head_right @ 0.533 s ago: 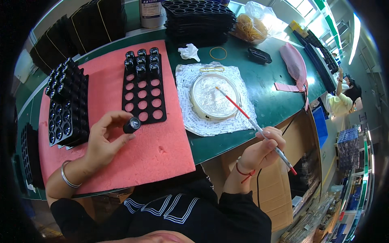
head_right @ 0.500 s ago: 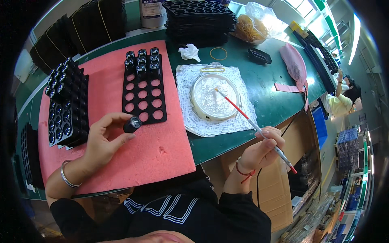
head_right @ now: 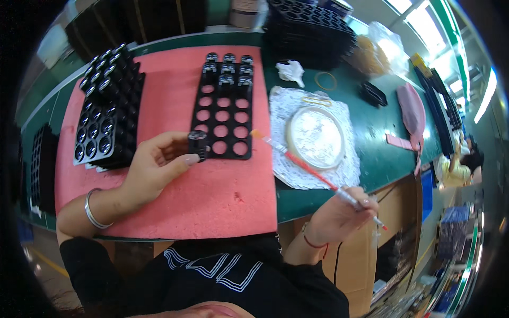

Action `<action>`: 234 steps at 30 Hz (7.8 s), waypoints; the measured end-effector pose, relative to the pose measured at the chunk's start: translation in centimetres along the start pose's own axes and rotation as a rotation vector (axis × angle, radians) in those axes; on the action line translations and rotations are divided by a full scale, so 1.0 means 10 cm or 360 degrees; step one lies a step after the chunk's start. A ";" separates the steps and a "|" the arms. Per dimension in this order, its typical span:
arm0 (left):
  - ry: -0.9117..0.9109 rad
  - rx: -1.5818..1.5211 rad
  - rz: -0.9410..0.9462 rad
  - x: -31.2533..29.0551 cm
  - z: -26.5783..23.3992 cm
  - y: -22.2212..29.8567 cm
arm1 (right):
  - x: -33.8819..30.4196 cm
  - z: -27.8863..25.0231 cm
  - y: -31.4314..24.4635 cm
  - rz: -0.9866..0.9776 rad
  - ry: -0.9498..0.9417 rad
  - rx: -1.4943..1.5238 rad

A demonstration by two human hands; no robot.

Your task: Applying a substance with a fine brush to small black cylindrical components and placing them into organized trays at an assembly station.

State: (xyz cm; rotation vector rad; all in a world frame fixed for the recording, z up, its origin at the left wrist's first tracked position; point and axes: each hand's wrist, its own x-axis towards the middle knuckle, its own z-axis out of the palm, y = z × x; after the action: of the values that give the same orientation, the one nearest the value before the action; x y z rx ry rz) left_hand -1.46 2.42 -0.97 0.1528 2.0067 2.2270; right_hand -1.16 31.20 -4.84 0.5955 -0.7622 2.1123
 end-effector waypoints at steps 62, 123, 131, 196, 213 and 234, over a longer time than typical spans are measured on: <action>0.0601 0.2270 -0.0056 -0.12 -1.56 1.17 | -0.20 0.20 0.06 0.0109 -0.0075 -0.0791; -0.0104 0.0256 -0.0006 0.10 0.11 0.08 | 0.35 -0.25 -0.15 -0.0175 0.0191 -0.0820; -0.0141 0.0116 -0.0106 0.12 0.10 0.11 | -0.04 0.11 -0.01 0.0360 -0.0319 0.0022; 0.0584 0.2313 0.0212 -0.10 -0.95 1.07 | -0.15 0.08 0.04 0.0083 -0.0059 -0.0571; 0.0054 0.2207 0.1071 0.25 0.32 0.19 | -0.15 0.18 0.07 -0.0067 0.0125 -0.0696; -0.0182 0.1872 0.1229 0.32 0.44 0.10 | 0.26 -0.20 -0.22 -0.0609 -0.0149 -0.1509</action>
State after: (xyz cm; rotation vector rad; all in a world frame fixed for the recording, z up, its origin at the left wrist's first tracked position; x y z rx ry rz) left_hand -3.86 7.21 0.46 1.2750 3.2093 0.8146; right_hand -1.17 35.04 -3.93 0.2715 -1.4309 1.1787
